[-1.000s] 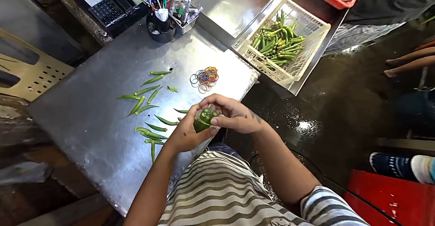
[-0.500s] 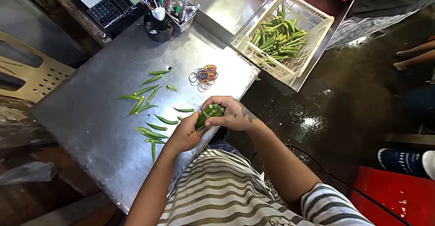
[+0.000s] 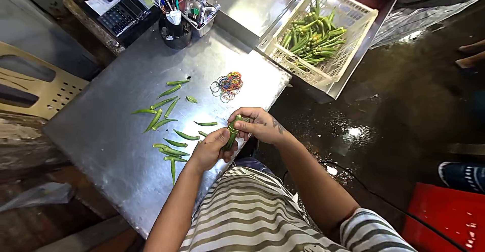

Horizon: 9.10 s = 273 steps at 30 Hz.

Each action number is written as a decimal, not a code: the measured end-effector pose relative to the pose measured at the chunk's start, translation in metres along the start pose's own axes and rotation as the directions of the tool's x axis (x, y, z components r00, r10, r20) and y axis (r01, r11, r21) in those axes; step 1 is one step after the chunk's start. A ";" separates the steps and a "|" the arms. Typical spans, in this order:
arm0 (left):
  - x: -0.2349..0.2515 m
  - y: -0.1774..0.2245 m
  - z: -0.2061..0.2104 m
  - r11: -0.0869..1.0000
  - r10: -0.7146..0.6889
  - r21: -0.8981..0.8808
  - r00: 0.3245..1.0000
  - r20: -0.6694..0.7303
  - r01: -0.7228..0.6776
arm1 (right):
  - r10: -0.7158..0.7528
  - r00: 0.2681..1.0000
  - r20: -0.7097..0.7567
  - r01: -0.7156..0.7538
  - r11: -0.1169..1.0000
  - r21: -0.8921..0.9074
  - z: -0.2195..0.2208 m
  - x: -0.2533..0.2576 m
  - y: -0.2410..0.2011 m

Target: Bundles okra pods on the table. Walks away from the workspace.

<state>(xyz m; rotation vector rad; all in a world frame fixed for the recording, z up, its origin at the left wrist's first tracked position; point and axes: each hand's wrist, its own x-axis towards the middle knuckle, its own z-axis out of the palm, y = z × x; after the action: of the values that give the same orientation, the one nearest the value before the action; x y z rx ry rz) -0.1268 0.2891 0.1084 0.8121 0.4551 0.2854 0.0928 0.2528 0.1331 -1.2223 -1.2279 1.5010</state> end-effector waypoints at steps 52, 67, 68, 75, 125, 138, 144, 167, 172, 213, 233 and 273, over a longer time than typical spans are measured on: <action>0.008 -0.012 -0.001 0.966 0.129 0.256 0.794 -0.594 0.035 | 0.116 0.546 -0.829 0.123 0.968 0.217 -0.222 0.003 -0.016; -0.048 -0.071 -0.033 0.294 0.675 0.731 0.408 -0.615 0.616 | 0.080 0.997 0.020 -0.029 0.568 -0.823 0.048 0.059 0.103; -0.055 -0.072 -0.032 0.295 0.681 0.670 0.341 -0.648 0.682 | 0.084 0.996 0.041 -0.012 0.553 -0.833 0.060 0.060 0.103; -0.099 -0.083 -0.062 0.425 0.403 0.303 0.122 -0.907 0.853 | 0.122 0.989 0.081 0.024 0.407 -0.913 0.100 0.079 0.108; -0.118 -0.122 -0.051 0.726 0.169 -0.437 0.754 -0.635 -0.531 | 0.107 0.952 0.287 0.114 0.745 -0.657 0.164 0.099 0.050; -0.139 -0.121 -0.074 0.748 0.240 -0.367 0.740 -0.628 -0.553 | -0.067 0.976 0.209 0.189 0.742 -0.643 0.148 0.099 0.056; -0.122 -0.118 -0.071 0.777 0.282 -0.403 0.840 -0.464 -0.484 | 0.240 0.755 0.610 0.129 0.858 -0.497 0.136 0.090 0.016; -0.153 -0.133 -0.068 0.747 0.257 -0.207 0.562 -0.786 -0.632 | -0.175 0.974 0.143 0.210 0.467 -0.859 0.190 0.049 0.104; -0.137 -0.133 -0.059 0.734 0.313 -0.145 0.520 -0.795 -0.664 | -0.174 0.963 0.204 0.265 0.728 -0.632 0.189 0.035 0.078; -0.102 -0.109 -0.037 0.897 0.441 0.286 0.637 -0.632 -0.337 | 0.052 0.991 0.123 0.027 0.826 -0.563 0.153 0.014 0.044; -0.102 -0.083 -0.035 0.989 0.149 0.075 0.851 -0.503 -0.129 | 0.221 0.753 0.620 0.265 0.760 -0.593 0.135 0.052 0.023; -0.062 -0.065 -0.018 0.998 -0.008 0.042 0.790 -0.613 0.043 | 0.039 0.895 -0.444 -0.437 0.276 -0.856 -0.039 0.138 0.080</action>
<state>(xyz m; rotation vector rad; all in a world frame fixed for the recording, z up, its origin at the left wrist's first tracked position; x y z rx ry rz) -0.1851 0.2325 0.0660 0.7527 1.0943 0.5196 0.1033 0.3781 0.0276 -2.4501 -1.7976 0.4964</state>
